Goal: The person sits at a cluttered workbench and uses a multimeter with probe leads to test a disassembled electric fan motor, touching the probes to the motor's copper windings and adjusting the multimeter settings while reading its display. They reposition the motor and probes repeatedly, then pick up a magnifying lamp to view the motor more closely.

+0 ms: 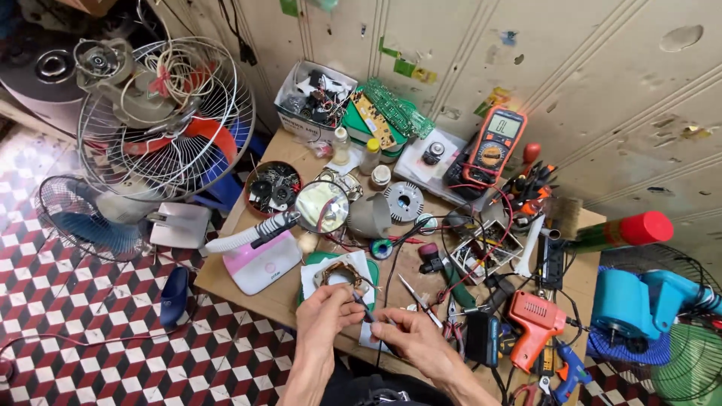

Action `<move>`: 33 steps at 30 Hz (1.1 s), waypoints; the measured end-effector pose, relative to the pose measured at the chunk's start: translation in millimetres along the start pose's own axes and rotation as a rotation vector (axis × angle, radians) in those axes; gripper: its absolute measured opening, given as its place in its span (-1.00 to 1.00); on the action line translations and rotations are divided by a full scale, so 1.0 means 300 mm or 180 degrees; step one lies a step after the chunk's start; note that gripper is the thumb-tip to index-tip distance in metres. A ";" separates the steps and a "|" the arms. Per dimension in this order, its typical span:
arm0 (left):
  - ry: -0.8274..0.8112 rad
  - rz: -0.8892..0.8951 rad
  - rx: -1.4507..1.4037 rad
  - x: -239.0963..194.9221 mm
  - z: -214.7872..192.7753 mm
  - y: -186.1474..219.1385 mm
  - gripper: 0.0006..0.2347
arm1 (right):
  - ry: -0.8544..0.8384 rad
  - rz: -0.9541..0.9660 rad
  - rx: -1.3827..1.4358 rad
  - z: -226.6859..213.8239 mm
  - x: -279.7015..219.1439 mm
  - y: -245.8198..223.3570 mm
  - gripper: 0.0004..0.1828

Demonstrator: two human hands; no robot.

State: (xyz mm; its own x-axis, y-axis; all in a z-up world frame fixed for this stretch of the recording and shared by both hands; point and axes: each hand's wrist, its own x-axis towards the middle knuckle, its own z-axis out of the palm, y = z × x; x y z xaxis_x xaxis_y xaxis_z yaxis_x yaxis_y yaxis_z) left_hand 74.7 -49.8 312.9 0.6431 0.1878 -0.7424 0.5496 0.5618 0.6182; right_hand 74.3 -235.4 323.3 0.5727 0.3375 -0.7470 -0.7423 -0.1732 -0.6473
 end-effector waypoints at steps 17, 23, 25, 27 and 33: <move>0.0002 -0.0004 -0.0048 -0.099 -0.038 -0.018 -0.66 | 0.0035 -0.0333 0.0011 -0.013 0.000 0.066 -0.69; -0.0268 0.0376 0.0450 -0.115 -0.043 -0.217 -0.64 | -0.0141 -0.0486 0.0149 0.000 -0.067 0.082 -0.70; -0.0537 0.0572 0.0291 -0.117 -0.019 -0.215 -0.66 | -0.0125 -0.0391 0.0271 -0.018 -0.082 0.091 -0.69; -0.0676 0.0619 0.0320 -0.146 0.024 -0.149 -0.69 | 0.0659 -0.0679 0.0460 -0.050 -0.099 0.089 -0.61; -0.1200 0.0576 0.1251 -0.133 0.052 -0.162 -0.74 | 0.0858 -0.1203 0.0423 -0.105 -0.135 0.061 -0.49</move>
State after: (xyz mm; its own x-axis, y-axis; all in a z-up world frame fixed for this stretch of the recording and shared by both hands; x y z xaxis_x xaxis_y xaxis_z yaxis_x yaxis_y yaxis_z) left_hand 30.6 -97.2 316.5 0.8514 -0.0877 -0.5171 0.5238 0.1922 0.8299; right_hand 48.4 -281.5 336.9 0.8677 0.0991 -0.4871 -0.4927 0.0410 -0.8693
